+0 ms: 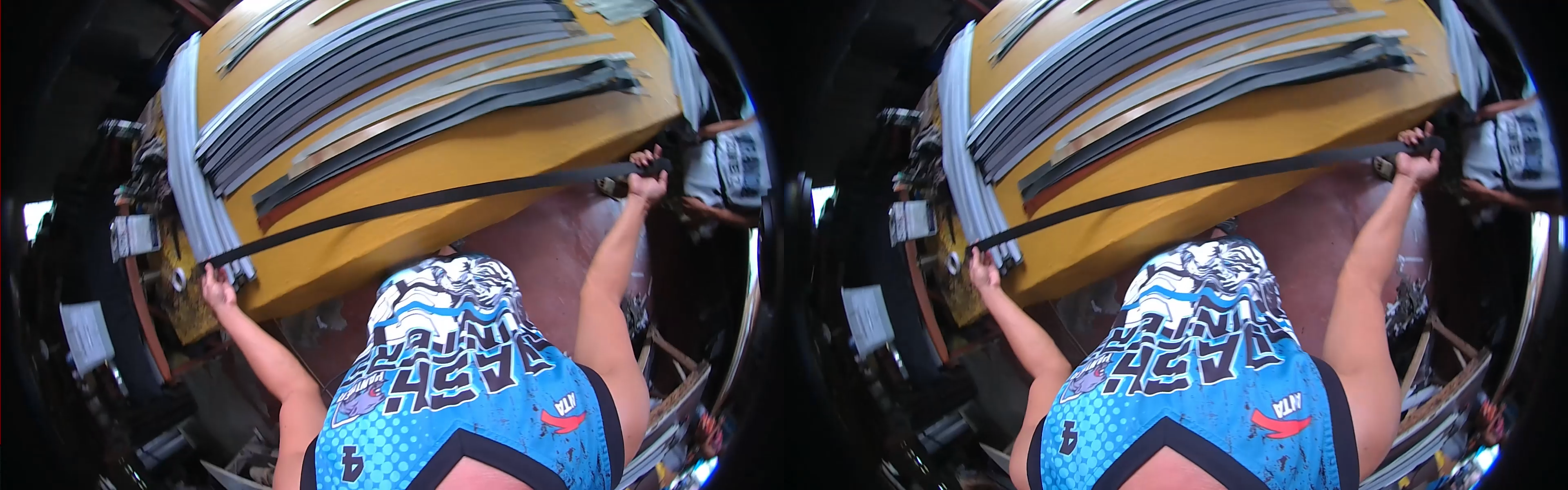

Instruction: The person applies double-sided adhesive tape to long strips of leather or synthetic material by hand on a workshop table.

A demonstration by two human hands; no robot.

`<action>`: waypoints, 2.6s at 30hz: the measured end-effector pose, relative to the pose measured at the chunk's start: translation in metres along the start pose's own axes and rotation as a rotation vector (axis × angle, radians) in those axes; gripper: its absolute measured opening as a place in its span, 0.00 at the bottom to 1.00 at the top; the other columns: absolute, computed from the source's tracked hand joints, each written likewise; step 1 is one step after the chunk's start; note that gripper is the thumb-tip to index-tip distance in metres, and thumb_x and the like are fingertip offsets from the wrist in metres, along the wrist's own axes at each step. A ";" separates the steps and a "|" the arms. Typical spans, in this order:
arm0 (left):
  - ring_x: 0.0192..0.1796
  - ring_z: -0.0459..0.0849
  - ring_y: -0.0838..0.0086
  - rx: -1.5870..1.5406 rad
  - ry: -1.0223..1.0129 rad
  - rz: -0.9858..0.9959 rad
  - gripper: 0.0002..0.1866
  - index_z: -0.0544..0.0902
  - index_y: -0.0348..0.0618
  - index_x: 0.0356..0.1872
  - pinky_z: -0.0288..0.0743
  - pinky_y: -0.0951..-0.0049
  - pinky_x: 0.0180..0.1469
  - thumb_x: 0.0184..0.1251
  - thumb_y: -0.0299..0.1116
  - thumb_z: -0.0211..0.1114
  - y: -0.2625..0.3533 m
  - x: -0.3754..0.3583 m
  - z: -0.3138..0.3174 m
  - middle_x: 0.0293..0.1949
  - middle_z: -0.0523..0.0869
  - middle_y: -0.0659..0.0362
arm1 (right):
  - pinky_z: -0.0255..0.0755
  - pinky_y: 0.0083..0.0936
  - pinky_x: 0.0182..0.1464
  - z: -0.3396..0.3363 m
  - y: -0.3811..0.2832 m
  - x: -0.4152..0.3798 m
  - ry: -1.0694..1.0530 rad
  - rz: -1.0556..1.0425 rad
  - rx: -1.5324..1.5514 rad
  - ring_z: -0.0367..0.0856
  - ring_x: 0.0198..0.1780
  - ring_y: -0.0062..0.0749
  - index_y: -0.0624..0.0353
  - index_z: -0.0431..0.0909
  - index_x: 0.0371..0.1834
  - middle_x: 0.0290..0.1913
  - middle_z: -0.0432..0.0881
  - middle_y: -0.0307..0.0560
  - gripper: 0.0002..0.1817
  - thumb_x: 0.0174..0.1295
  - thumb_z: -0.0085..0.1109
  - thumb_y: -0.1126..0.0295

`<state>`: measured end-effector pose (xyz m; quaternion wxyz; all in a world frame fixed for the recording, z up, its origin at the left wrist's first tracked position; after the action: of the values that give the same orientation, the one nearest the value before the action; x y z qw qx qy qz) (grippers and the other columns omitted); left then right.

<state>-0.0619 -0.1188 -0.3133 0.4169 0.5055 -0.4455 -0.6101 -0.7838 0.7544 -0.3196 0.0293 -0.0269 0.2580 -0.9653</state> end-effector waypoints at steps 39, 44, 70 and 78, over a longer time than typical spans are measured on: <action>0.42 0.83 0.71 0.118 -0.037 0.004 0.09 0.81 0.36 0.44 0.78 0.73 0.46 0.63 0.22 0.65 -0.022 0.011 0.055 0.42 0.85 0.56 | 0.62 0.29 0.35 0.013 -0.007 -0.053 0.241 -0.241 0.071 0.67 0.30 0.30 0.65 0.73 0.53 0.29 0.69 0.43 0.27 0.52 0.45 0.61; 0.38 0.84 0.72 0.388 0.096 0.199 0.11 0.83 0.32 0.42 0.77 0.73 0.47 0.59 0.25 0.69 0.011 -0.019 0.089 0.37 0.86 0.56 | 0.61 0.29 0.37 0.024 0.000 -0.063 0.241 -0.171 0.172 0.64 0.26 0.26 0.69 0.72 0.45 0.28 0.68 0.42 0.27 0.39 0.46 0.66; 0.41 0.79 0.73 0.084 -0.258 0.007 0.19 0.75 0.33 0.55 0.73 0.74 0.44 0.68 0.35 0.54 -0.006 0.026 0.139 0.45 0.83 0.55 | 0.70 0.22 0.39 0.231 0.095 -0.261 0.232 -0.424 -0.550 0.70 0.31 0.22 0.62 0.75 0.43 0.29 0.72 0.36 0.07 0.63 0.54 0.79; 0.22 0.69 0.81 -0.173 -0.589 -0.227 0.16 0.85 0.39 0.40 0.64 0.82 0.26 0.67 0.38 0.52 -0.046 0.085 0.221 0.22 0.76 0.67 | 0.67 0.14 0.45 0.230 0.001 -0.371 0.429 -0.759 -0.787 0.74 0.41 0.11 0.57 0.79 0.41 0.38 0.80 0.29 0.05 0.64 0.61 0.73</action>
<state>-0.2945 -0.1614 -0.3580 0.2409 0.3166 -0.4344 -0.8081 -0.3981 0.6656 -0.1343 -0.3836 0.0697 0.5696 -0.7236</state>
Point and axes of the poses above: each hand's wrist, its own x-axis towards the middle knuckle, its own z-axis out of the palm, y = z × x, the point moved 10 cm from there along x, towards the middle knuckle
